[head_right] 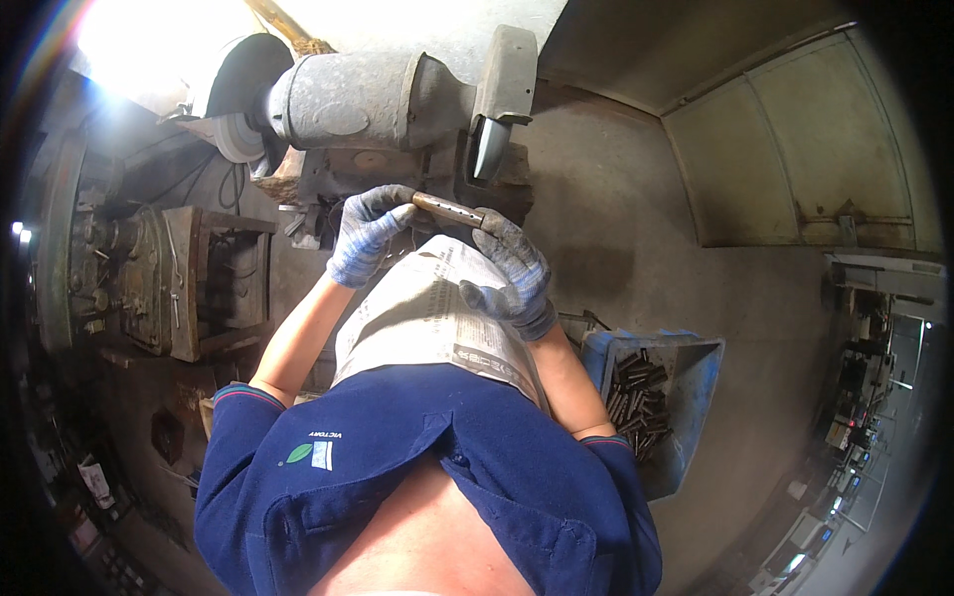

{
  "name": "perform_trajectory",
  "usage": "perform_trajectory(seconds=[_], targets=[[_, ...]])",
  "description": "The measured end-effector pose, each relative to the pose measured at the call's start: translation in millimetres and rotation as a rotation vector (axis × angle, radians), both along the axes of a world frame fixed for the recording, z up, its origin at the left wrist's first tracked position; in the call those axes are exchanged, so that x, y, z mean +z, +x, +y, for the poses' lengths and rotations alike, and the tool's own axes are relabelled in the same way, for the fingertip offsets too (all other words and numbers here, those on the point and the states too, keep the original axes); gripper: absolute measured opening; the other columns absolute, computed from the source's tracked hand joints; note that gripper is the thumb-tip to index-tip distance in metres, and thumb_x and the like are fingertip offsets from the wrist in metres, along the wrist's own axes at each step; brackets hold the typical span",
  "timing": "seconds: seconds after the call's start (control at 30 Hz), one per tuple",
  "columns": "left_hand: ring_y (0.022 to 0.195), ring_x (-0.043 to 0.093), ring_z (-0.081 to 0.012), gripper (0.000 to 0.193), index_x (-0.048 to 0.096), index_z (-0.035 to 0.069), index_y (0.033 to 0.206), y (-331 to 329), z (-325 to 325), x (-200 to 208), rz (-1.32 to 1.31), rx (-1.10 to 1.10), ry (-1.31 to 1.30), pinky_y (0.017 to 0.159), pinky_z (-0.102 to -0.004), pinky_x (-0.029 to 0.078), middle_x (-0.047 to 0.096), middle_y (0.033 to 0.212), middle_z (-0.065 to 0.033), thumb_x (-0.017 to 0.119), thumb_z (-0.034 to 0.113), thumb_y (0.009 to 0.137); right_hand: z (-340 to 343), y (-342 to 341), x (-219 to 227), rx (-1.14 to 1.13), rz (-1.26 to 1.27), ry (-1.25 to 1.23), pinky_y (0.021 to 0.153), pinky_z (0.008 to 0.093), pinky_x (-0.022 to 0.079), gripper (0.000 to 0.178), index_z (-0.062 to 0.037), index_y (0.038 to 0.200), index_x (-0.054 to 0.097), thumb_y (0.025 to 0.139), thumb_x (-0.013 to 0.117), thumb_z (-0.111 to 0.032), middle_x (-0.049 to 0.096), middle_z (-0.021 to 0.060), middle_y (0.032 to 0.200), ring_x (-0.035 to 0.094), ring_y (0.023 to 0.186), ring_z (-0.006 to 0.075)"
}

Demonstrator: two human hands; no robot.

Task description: The person takes metal cylinders one by one from a bin and presses them against a bench grinder before placing them into a separate container.

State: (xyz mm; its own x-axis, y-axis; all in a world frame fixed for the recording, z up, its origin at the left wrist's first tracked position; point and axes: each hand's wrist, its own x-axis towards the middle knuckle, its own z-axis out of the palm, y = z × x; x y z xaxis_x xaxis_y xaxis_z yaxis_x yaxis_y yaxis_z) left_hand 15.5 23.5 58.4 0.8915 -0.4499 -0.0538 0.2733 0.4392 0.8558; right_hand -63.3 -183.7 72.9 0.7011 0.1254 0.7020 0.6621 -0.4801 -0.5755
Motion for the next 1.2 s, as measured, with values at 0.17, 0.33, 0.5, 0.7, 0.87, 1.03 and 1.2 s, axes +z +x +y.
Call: perform_trajectory(seconds=[0.17, 0.33, 0.5, 0.7, 0.87, 1.03, 1.2], targets=[[0.065, 0.06, -0.0097, 0.017, 0.063, -0.002, 0.091, 1.5, -7.3, 10.5, 0.166, -0.032, -0.028, 0.063, -0.0224, 0.05, 0.064, 0.076, -0.0052, 0.064, 0.014, 0.085, -3.9, -6.1, -5.8, -0.014, 0.081, 0.03, 0.095, 0.0413, 0.043, 0.049, -0.0018, 0.109, 0.064, 0.075, 0.073, -0.035, 0.056, 0.0172, 0.117, 0.055, 0.11, 0.0327], [0.056, 0.052, -0.0043, 0.018, 0.062, 0.004, 0.078, 6.8, -19.7, -0.2, 0.226, -0.029, 0.148, 0.053, -0.0192, 0.044, 0.059, 0.066, 0.0002, 0.065, 0.02, 0.085, -7.1, -4.9, -10.2, 0.005, 0.087, 0.024, 0.095, 0.0406, 0.043, 0.047, -0.0024, 0.109, 0.064, 0.075, 0.073, -0.033, 0.056, 0.0155, 0.118, 0.055, 0.111, 0.0319], [0.065, 0.057, -0.0076, 0.014, 0.063, 0.0, 0.086, 7.0, -23.6, -5.5, 0.078, 0.01, 0.11, 0.059, -0.021, 0.049, 0.063, 0.074, -0.0033, 0.066, 0.013, 0.084, -9.9, -5.7, -12.0, -0.122, 0.172, 0.0, 0.095, 0.0374, 0.043, 0.046, -0.0009, 0.11, 0.063, 0.078, 0.07, -0.033, 0.056, 0.0159, 0.118, 0.054, 0.111, 0.0302], [0.07, 0.059, -0.0079, 0.015, 0.064, -0.001, 0.096, 11.5, -30.0, -31.9, -0.033, 0.043, 0.16, 0.062, -0.0219, 0.05, 0.066, 0.08, -0.0055, 0.064, 0.007, 0.084, -6.8, -1.7, -34.2, -0.111, 0.304, 0.276, 0.095, 0.0358, 0.042, 0.034, 0.0003, 0.112, 0.061, 0.084, 0.061, -0.018, 0.055, 0.0168, 0.12, 0.052, 0.113, 0.0259], [0.071, 0.059, -0.0074, 0.014, 0.063, -0.002, 0.097, 17.4, -38.4, -47.8, -0.037, 0.025, 0.241, 0.059, -0.0208, 0.049, 0.066, 0.081, -0.0048, 0.062, 0.005, 0.085, -17.7, 6.4, -55.5, -0.223, 0.365, 0.238, 0.097, 0.0345, 0.04, 0.028, -0.0004, 0.107, 0.064, 0.08, 0.065, -0.009, 0.06, 0.0148, 0.114, 0.053, 0.113, 0.0266], [0.066, 0.061, -0.011, 0.008, 0.063, -0.001, 0.09, 32.4, -62.8, -83.0, 0.13, 0.053, 0.257, 0.058, -0.024, 0.052, 0.064, 0.078, -0.0051, 0.061, 0.005, 0.085, -32.1, 27.1, -88.1, -0.307, 0.384, 0.268, 0.095, 0.0322, 0.042, 0.019, -0.0003, 0.097, 0.068, 0.079, 0.064, 0.0, 0.066, 0.0125, 0.102, 0.059, 0.106, 0.0227], [0.064, 0.059, -0.0096, 0.006, 0.064, 0.0, 0.087, 37.8, -84.4, -93.5, 0.092, 0.118, 0.286, 0.056, -0.0222, 0.048, 0.063, 0.075, -0.0028, 0.061, 0.004, 0.085, -41.9, 33.0, -102.1, -0.304, 0.494, 0.477, 0.087, 0.0286, 0.046, 0.018, 0.0006, 0.099, 0.067, 0.082, 0.063, -0.002, 0.066, 0.0114, 0.101, 0.061, 0.097, 0.0183]])
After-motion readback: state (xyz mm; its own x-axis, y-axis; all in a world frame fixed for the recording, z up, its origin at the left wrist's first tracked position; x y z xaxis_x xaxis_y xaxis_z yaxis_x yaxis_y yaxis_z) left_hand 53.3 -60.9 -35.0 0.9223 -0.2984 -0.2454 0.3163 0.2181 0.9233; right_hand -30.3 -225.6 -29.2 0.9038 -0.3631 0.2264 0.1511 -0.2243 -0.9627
